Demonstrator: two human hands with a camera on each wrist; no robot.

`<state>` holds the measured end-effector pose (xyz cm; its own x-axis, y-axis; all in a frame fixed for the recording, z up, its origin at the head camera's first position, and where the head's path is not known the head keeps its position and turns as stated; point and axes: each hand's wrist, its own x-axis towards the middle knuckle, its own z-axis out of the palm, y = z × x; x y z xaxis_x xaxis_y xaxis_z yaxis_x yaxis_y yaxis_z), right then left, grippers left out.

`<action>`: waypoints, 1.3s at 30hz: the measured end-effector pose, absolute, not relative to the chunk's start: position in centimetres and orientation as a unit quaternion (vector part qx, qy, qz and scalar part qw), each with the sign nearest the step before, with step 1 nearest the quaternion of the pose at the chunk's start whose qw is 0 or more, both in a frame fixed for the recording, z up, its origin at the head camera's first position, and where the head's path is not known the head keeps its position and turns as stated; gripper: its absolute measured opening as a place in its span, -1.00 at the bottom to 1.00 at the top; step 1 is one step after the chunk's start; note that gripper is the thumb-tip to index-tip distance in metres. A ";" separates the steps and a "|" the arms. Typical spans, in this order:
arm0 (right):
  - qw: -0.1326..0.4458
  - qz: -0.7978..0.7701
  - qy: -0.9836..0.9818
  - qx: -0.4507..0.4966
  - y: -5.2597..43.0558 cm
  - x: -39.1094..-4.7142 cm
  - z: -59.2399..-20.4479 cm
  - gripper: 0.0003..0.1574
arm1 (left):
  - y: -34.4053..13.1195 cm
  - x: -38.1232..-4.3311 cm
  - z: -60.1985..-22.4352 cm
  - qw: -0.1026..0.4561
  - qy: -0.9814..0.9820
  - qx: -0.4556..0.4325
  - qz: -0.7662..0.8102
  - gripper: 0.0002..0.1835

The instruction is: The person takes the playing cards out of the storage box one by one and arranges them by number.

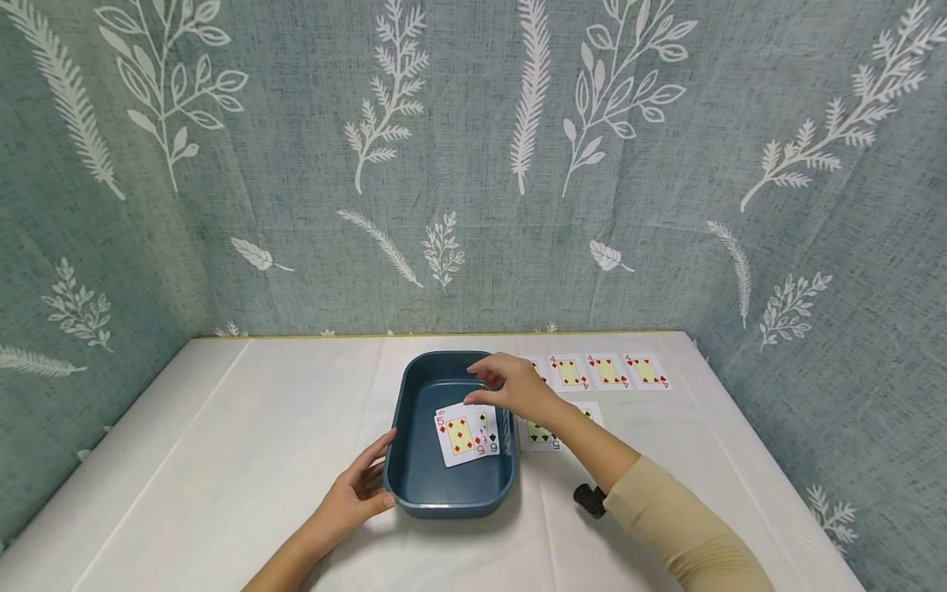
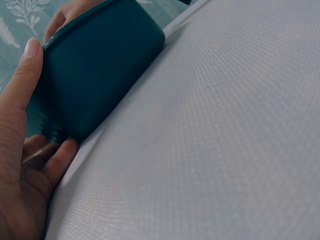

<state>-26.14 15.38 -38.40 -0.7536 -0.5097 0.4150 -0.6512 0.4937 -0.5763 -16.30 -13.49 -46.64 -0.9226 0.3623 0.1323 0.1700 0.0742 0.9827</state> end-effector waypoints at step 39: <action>-0.201 0.189 -0.907 0.318 10.7 -29.8 -38.8 -0.30 | -13.4 -16.2 -46.5 0.079 0.725 0.173 0.662 -0.16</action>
